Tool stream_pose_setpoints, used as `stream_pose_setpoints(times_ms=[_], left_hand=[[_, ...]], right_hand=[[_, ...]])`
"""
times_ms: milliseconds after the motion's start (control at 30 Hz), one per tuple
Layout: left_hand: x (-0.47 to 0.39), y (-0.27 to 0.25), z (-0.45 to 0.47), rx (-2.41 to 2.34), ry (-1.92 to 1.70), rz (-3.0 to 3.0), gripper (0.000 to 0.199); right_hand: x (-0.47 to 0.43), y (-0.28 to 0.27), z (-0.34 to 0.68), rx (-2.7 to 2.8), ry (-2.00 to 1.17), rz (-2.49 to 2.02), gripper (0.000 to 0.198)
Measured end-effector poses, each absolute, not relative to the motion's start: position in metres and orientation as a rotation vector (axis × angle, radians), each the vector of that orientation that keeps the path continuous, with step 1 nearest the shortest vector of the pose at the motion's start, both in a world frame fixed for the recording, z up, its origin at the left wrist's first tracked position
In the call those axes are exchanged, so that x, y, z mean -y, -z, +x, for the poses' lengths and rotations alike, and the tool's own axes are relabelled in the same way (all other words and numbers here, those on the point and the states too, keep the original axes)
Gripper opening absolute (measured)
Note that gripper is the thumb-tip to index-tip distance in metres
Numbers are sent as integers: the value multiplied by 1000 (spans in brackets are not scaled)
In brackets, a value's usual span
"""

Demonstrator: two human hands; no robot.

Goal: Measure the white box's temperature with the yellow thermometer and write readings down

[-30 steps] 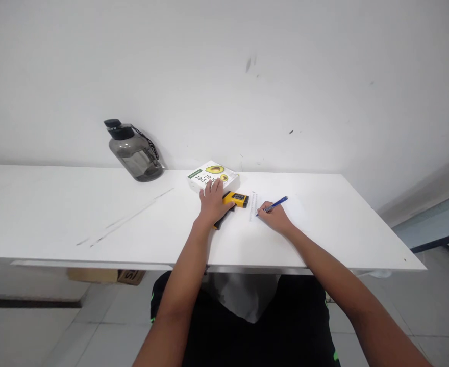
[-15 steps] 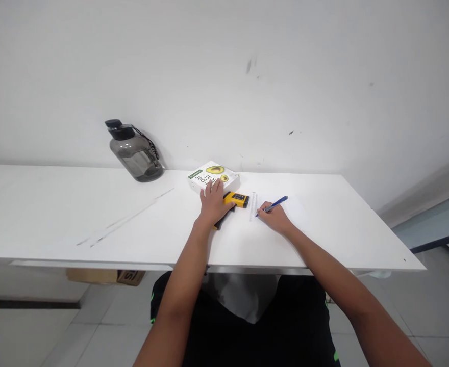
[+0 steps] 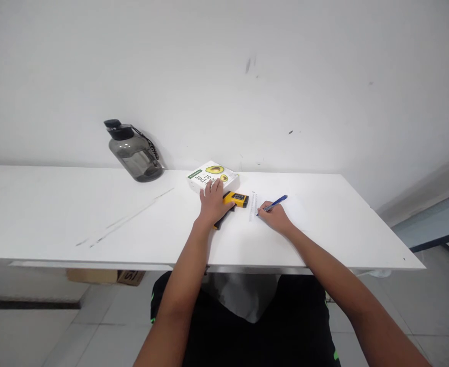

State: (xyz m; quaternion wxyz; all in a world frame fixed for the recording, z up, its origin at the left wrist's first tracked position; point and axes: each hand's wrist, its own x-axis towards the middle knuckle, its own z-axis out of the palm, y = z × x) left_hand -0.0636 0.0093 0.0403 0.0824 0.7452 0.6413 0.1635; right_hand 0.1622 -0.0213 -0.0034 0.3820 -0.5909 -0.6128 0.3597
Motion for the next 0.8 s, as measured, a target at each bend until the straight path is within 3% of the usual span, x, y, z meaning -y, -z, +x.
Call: stream_pose_setpoints(times_ms=[800], left_hand=[[-9,-42,-63,-1916,-482,2217,86]], right_hand=[[21,3,163,1597,-916,-1474,19]])
